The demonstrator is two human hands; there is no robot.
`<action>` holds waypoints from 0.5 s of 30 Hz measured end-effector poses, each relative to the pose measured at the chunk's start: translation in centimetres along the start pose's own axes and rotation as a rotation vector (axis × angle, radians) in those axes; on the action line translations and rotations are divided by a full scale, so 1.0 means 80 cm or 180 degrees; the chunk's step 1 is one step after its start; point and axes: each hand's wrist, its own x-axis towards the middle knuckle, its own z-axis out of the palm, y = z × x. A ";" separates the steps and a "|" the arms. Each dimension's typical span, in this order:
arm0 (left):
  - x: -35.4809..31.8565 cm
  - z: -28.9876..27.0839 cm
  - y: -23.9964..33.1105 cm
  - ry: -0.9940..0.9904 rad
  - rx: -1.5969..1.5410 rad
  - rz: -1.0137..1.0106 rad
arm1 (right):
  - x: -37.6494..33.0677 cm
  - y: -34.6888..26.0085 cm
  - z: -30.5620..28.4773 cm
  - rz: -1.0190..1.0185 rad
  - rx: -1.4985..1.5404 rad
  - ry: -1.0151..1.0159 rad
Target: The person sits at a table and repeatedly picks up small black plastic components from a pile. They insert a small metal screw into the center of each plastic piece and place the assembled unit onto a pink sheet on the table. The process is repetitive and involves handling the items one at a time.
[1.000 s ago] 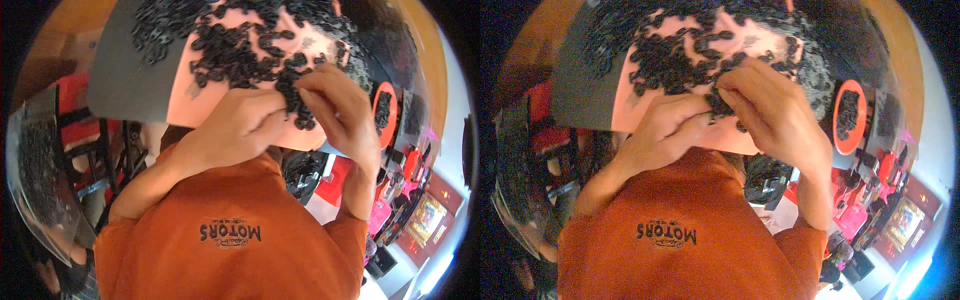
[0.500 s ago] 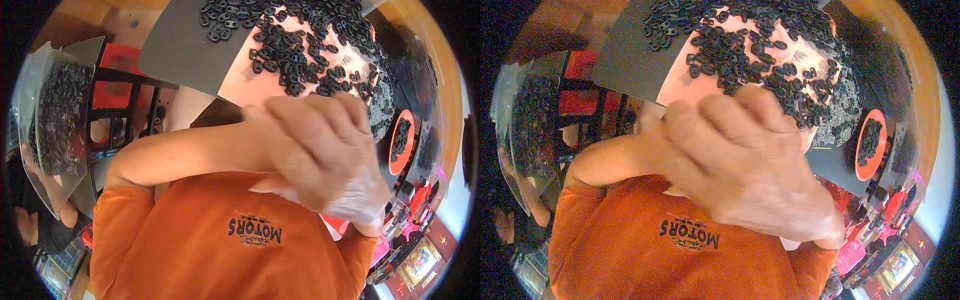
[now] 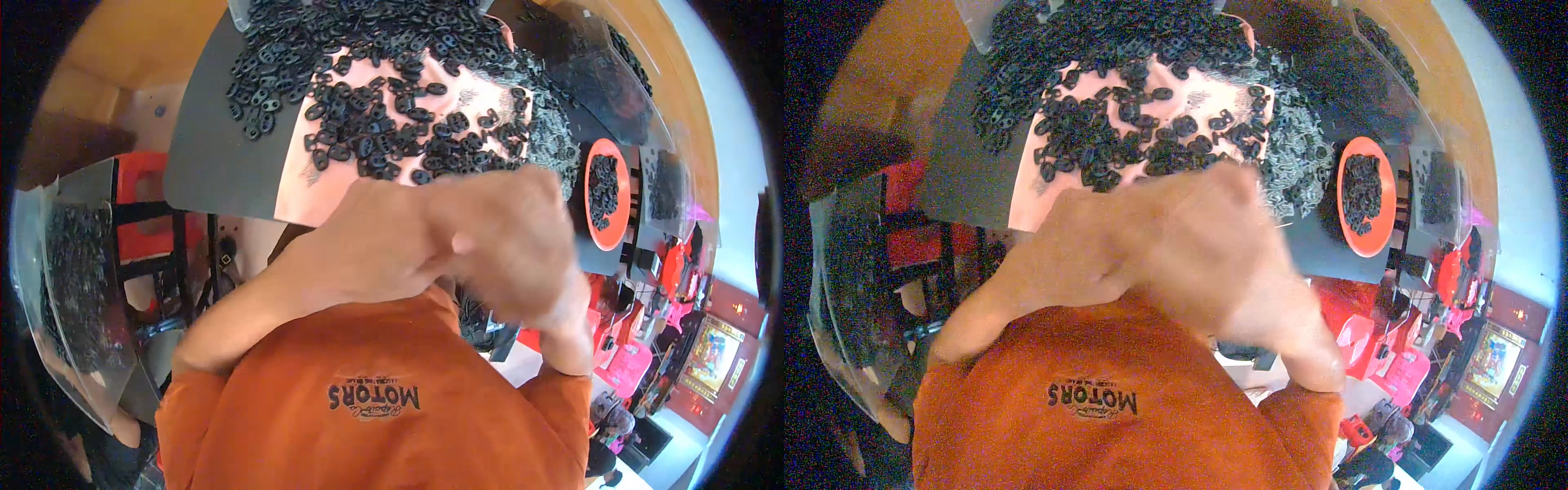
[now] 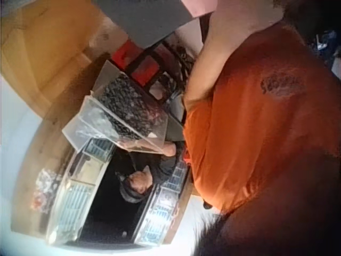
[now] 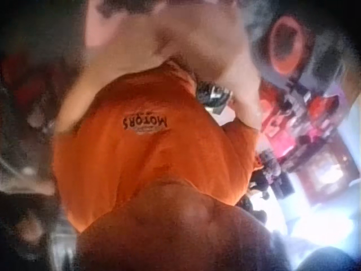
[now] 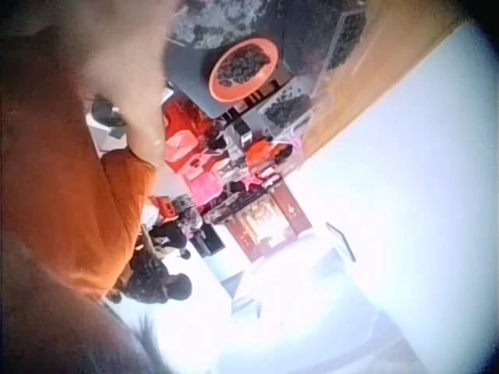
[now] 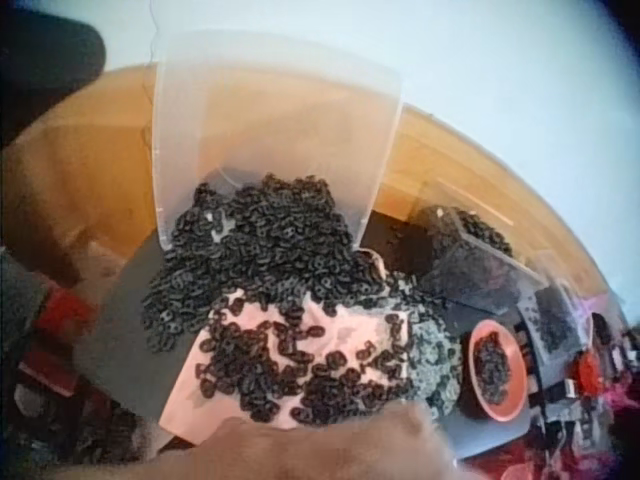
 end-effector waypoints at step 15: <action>-0.016 0.019 -0.036 0.0163 -0.1972 -0.0815 | 0.066 0.144 0.046 0.0197 -0.0741 -0.0633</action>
